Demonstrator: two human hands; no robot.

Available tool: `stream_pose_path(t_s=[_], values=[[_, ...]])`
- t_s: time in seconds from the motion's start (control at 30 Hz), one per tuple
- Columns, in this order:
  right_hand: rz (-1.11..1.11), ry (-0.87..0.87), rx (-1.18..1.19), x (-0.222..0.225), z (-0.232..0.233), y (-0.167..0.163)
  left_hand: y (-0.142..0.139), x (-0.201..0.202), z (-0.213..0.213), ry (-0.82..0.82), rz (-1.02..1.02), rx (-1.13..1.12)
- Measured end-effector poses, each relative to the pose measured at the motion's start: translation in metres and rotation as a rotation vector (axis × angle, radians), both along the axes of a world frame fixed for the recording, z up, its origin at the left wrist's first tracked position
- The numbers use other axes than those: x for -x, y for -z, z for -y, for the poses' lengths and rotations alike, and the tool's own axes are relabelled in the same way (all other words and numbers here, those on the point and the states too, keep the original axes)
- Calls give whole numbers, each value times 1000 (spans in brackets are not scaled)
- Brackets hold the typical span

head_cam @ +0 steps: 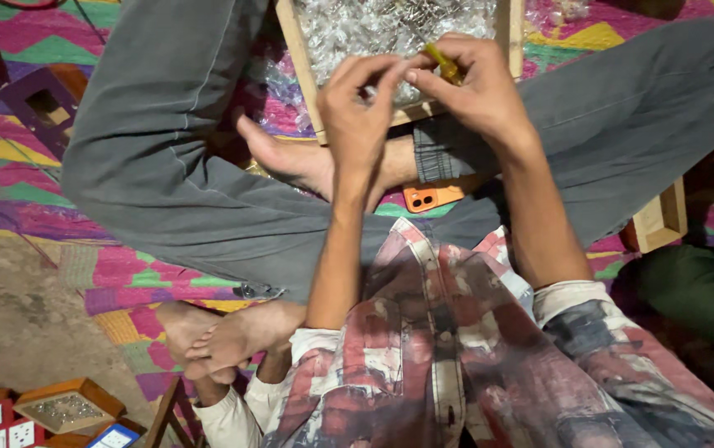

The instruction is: The person sits cross-legged on a floor mat with a wooden tray of small metal fasteners on their lap. They pick up the small parts one at a time and work on each with a small yellow handheld tool, placing the handled parts back into the tray.

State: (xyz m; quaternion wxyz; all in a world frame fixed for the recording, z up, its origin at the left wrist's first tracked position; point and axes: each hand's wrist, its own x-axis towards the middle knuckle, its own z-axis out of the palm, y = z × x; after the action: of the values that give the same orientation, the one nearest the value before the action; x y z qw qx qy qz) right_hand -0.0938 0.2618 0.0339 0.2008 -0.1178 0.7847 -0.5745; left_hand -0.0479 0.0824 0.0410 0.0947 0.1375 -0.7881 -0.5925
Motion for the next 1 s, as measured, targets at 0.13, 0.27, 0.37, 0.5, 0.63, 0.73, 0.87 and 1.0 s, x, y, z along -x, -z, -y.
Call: stream_pose_path(t_s=[0.13,0.27,0.37,0.5,0.63,0.73,0.87,1.0], values=[[-20,182,-187,1,8,-1,-7,-10,53,-235,76,441],[-339,153,-344,6,13,3,2,-11,89,-340,512,666],[-487,99,-340,3,23,9,12,-8,88,-212,568,826],[-386,103,-345,-4,36,16,14,-11,86,-279,515,754],[-235,166,-387,-5,53,26,14,-19,89,-385,319,695],[-390,106,-310,-5,75,40,17,-22,89,-382,205,600],[-624,83,-398,0,100,64,25,-20,81,-302,37,385],[-558,115,-390,7,102,74,31,-12,66,-248,133,25]])
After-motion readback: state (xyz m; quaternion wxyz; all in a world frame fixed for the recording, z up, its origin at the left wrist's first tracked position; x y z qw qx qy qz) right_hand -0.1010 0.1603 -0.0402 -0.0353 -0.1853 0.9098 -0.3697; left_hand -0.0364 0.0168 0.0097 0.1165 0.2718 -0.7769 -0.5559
